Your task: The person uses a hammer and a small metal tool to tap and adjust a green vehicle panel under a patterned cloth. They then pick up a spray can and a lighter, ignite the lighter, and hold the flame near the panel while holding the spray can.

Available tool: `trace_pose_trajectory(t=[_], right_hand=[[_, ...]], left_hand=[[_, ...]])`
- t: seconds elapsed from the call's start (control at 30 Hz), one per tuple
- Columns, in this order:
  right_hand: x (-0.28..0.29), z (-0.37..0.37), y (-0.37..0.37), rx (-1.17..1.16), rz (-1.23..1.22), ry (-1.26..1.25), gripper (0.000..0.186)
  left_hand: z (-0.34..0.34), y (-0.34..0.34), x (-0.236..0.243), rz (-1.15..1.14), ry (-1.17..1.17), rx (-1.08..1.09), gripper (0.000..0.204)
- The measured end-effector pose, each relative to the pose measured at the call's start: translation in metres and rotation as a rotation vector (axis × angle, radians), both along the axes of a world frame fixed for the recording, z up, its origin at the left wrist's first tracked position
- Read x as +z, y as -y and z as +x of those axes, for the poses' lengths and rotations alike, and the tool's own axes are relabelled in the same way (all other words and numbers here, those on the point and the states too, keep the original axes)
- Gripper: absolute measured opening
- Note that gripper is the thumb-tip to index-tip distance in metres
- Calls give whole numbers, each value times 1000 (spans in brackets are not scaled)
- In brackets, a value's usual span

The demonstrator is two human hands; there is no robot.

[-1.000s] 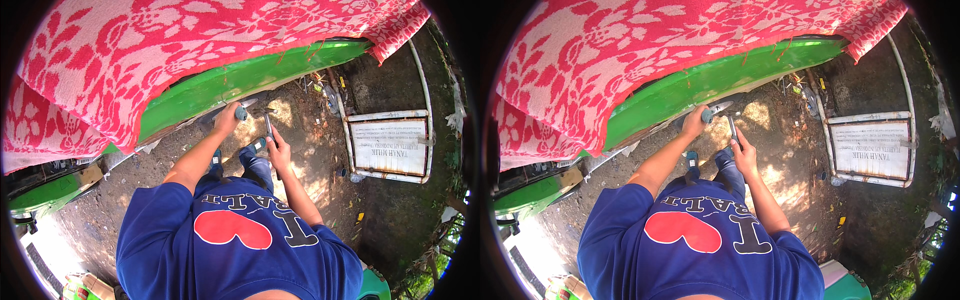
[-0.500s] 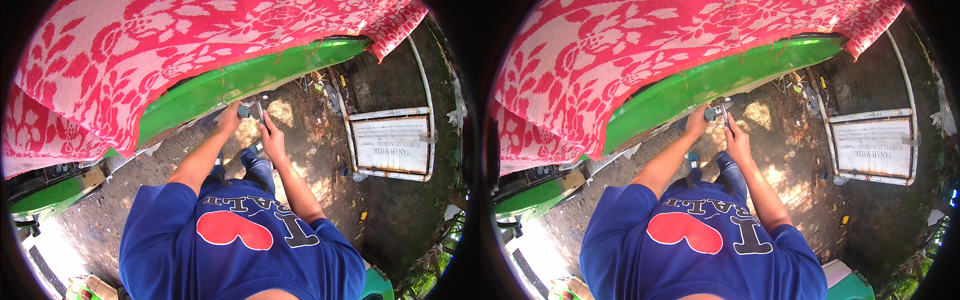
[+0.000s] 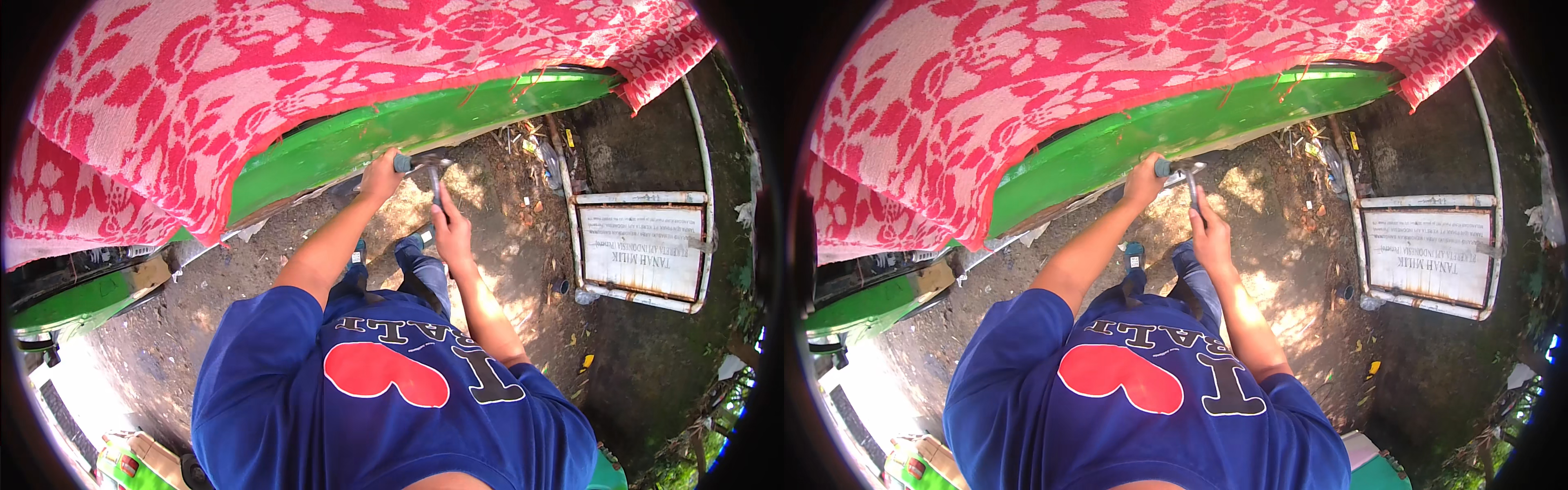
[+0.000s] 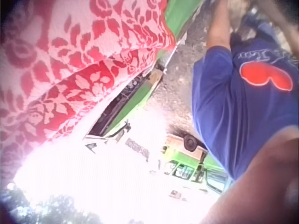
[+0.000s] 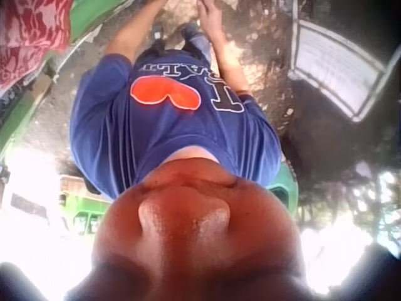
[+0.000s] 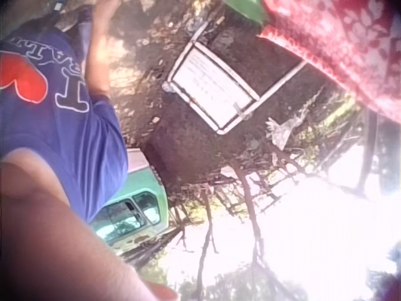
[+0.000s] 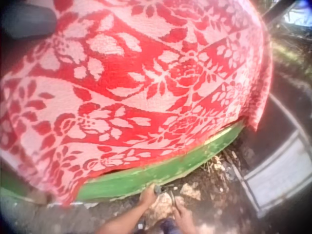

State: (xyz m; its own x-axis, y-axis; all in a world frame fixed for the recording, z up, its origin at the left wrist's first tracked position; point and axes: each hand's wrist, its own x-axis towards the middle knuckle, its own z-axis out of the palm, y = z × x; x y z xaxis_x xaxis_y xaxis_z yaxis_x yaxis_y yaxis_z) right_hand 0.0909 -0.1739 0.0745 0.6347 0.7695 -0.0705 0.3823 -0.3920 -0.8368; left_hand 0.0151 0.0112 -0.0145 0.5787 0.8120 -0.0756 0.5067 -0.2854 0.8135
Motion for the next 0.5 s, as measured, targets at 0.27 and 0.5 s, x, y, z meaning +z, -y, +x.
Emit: trace_pose_trajectory(t=[0.27, 0.5], right_hand=[[1, 7, 5, -65, 25, -178, 47], [-4, 30, 3, -160, 70, -172, 50]], left_hand=[[3, 1, 3, 9, -62, -28, 29], [11, 7, -5, 65, -26, 1, 30]])
